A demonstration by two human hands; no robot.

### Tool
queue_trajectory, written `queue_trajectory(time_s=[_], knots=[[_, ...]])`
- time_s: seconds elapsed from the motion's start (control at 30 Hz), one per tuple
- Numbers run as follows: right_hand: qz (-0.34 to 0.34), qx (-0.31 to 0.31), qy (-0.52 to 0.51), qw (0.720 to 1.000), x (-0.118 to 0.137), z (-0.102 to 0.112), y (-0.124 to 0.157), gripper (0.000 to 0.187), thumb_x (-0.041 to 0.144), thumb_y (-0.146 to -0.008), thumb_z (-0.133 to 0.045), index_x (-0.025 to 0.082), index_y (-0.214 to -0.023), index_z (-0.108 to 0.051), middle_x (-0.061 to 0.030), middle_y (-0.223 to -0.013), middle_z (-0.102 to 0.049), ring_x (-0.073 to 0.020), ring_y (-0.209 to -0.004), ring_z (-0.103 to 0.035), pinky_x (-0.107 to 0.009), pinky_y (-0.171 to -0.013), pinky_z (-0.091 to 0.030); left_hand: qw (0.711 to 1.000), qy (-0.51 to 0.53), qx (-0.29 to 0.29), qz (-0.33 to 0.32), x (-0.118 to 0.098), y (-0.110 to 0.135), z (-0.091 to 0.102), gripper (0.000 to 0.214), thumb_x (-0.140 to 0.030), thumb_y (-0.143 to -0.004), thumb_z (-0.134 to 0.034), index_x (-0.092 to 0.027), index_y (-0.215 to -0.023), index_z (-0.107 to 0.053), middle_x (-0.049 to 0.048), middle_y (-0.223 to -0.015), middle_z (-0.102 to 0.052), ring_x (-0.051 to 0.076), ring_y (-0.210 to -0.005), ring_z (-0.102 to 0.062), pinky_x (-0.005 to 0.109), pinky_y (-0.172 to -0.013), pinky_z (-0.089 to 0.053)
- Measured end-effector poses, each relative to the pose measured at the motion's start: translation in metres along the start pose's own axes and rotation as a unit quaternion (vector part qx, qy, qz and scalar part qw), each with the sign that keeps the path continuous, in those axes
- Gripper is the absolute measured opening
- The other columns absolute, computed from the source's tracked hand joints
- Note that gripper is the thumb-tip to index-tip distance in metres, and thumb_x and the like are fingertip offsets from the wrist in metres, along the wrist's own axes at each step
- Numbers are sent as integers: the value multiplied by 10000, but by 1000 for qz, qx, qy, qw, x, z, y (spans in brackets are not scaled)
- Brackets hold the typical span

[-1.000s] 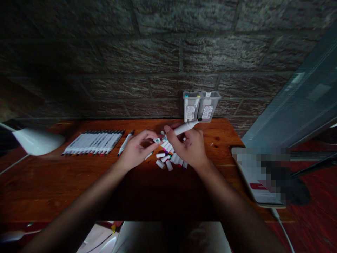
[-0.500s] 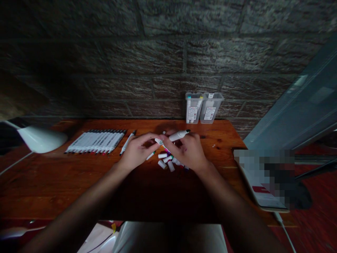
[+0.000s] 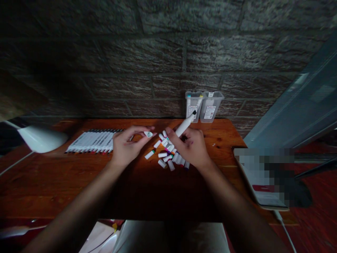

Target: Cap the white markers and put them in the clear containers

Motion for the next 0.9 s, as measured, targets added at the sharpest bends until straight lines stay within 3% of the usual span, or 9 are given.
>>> queue_trajectory(time_s=[0.1,0.23,0.47,0.6,0.7,0.8,0.9], knots=[[-24,-39,-32,998,-3,6,0,406,419,-900,-635,182,-574,-584,33,-475,-531,-74,-412,-452,-224,-386,-297,1000,2,24,-11,-5,0,-4,100,-190,-840,-705,-168,-937,-713,65,-1001,-783,137,-779,-735,223,-690,-581],[15,-63,-38,997,11,11,-1,308,369,-896,-652,188,-647,-649,22,-546,-611,-82,-458,-518,-216,-421,-377,999,0,29,-32,-12,2,-7,105,-198,-845,-707,-172,-947,-718,62,-1002,-784,124,-746,-729,207,-661,-575],[94,16,-59,994,24,-6,5,73,250,-888,-665,213,-882,-728,-7,-842,-748,-117,-688,-676,-228,-606,-532,996,-48,39,-66,-15,4,-9,100,-207,-861,-689,-180,-953,-719,27,-878,-783,101,-649,-689,193,-617,-544],[88,53,-52,993,21,-14,5,111,261,-887,-665,217,-968,-728,-29,-946,-758,-141,-783,-701,-249,-676,-549,995,-52,34,-76,-16,5,-9,109,-189,-849,-700,-187,-957,-716,12,-862,-778,96,-642,-684,184,-613,-535],[55,70,-30,996,17,-16,3,161,329,-903,-638,199,-860,-723,-25,-814,-736,-140,-691,-668,-246,-604,-516,995,-54,37,-78,-16,6,-10,107,-195,-853,-695,-194,-957,-722,16,-887,-784,102,-663,-702,187,-639,-552],[20,69,7,997,13,-14,3,351,387,-915,-611,180,-633,-632,21,-538,-580,-91,-486,-506,-221,-460,-381,997,-50,8,-56,-14,5,-4,107,-229,-854,-698,-189,-950,-724,35,-930,-790,126,-716,-730,210,-672,-581],[-9,68,-25,997,8,-14,2,394,415,-912,-611,176,-599,-598,32,-498,-535,-79,-458,-468,-219,-437,-339,998,-46,-25,-43,-13,2,5,117,-232,-847,-710,-185,-953,-712,52,-988,-786,153,-796,-749,246,-724,-602]])
Point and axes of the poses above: each hand's wrist, its own y-axis away from the middle knuckle, its own z-axis out of the back of the hand, x = y × z, the point moved 9 cm from there along -y, towards the middle knuckle
